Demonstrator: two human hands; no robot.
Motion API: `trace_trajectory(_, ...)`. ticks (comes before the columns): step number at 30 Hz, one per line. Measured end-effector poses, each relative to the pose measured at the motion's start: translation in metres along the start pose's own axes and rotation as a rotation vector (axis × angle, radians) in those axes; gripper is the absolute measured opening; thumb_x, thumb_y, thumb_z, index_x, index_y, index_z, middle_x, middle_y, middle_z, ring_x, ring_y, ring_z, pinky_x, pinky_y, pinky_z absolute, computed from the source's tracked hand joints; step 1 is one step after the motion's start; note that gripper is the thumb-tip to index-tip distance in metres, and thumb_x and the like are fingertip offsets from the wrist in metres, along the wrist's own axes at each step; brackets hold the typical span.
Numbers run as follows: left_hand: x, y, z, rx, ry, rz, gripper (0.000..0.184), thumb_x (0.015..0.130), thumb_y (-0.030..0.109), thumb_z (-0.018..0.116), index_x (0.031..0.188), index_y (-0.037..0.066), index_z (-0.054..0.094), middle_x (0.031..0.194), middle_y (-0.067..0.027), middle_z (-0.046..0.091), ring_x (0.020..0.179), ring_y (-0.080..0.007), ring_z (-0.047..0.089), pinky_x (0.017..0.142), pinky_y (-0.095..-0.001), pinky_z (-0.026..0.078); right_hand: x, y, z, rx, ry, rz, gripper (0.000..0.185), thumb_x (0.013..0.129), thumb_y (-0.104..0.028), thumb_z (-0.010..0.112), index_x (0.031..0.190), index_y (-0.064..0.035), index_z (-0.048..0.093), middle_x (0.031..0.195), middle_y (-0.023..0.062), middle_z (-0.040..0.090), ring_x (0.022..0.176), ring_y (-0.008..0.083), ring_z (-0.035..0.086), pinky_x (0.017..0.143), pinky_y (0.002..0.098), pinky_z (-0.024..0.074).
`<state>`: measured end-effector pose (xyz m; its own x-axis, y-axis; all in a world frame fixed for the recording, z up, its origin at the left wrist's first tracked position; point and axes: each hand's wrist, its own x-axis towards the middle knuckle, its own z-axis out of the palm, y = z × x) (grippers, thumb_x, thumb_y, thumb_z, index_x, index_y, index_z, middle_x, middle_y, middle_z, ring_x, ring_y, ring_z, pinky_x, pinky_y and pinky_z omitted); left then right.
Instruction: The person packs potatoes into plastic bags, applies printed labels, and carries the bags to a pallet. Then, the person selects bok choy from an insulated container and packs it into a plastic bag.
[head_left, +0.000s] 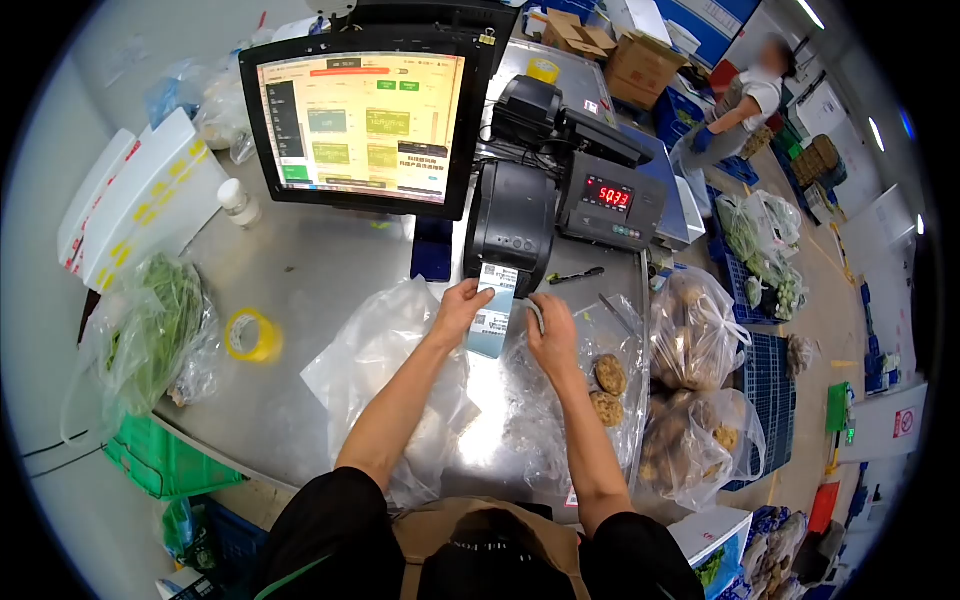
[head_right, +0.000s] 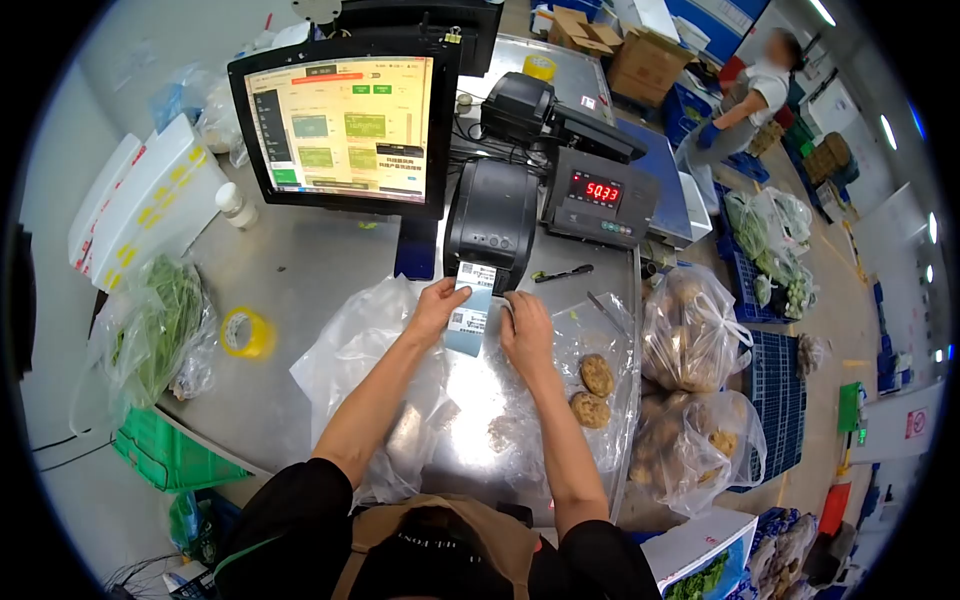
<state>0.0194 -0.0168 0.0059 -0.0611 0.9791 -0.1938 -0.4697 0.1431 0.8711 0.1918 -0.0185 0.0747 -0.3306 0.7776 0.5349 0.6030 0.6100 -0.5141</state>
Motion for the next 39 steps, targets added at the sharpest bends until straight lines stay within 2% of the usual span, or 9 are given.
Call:
trace_trajectory(5, -0.002, 0.003, -0.002, -0.006, -0.030, -0.034, 0.020, 0.084, 0.008, 0.059, 0.101, -0.003, 0.057, 0.089, -0.0062, 0.064, 0.076, -0.0097, 0.060, 0.067, -0.0218, 0.049, 0.016, 0.005, 0.013, -0.029, 0.041, -0.037, 0.022, 0.073, -0.002, 0.061, 0.094, 0.0002, 0.057, 0.094, 0.0167, 0.058, 0.089, 0.0338, 0.054, 0.078, 0.0393, 0.0437)
trace_trajectory(18, -0.025, 0.002, -0.009, 0.111, -0.060, -0.079, 0.026, 0.082, 0.006, 0.061, 0.105, -0.005, 0.057, 0.095, -0.0090, 0.062, 0.085, -0.0125, 0.058, 0.077, -0.0245, 0.047, 0.011, 0.017, 0.017, -0.022, 0.047, -0.007, 0.023, 0.072, -0.002, 0.060, 0.095, 0.0014, 0.057, 0.093, 0.0175, 0.057, 0.089, 0.0336, 0.053, 0.078, 0.0393, 0.0427)
trace_trajectory(24, -0.029, 0.004, -0.009, 0.056, -0.051, -0.107, 0.027, 0.081, 0.005, 0.061, 0.106, -0.005, 0.056, 0.096, -0.0086, 0.062, 0.086, -0.0125, 0.058, 0.079, -0.0239, 0.046, 0.000, 0.021, 0.017, -0.028, 0.007, 0.005, 0.024, 0.072, -0.002, 0.060, 0.096, 0.0014, 0.057, 0.093, 0.0167, 0.058, 0.088, 0.0331, 0.053, 0.077, 0.0395, 0.0425)
trace_trajectory(36, -0.026, 0.010, -0.005, 0.043, -0.054, -0.066, 0.029, 0.083, 0.007, 0.059, 0.110, -0.005, 0.054, 0.096, -0.0080, 0.061, 0.088, -0.0119, 0.058, 0.080, -0.0245, 0.046, 0.001, 0.015, 0.018, -0.024, 0.012, 0.002, 0.024, 0.072, -0.003, 0.060, 0.096, -0.0002, 0.058, 0.093, 0.0161, 0.058, 0.088, 0.0321, 0.054, 0.077, 0.0391, 0.0430)
trace_trajectory(39, -0.018, 0.012, -0.001, 0.008, -0.047, -0.036, 0.028, 0.085, 0.009, 0.057, 0.109, -0.006, 0.053, 0.097, -0.0094, 0.062, 0.086, -0.0124, 0.059, 0.077, -0.0238, 0.047, 0.005, 0.013, 0.021, -0.036, 0.015, -0.020, 0.023, 0.072, -0.003, 0.061, 0.095, -0.0006, 0.058, 0.093, 0.0157, 0.058, 0.088, 0.0321, 0.054, 0.076, 0.0391, 0.0432)
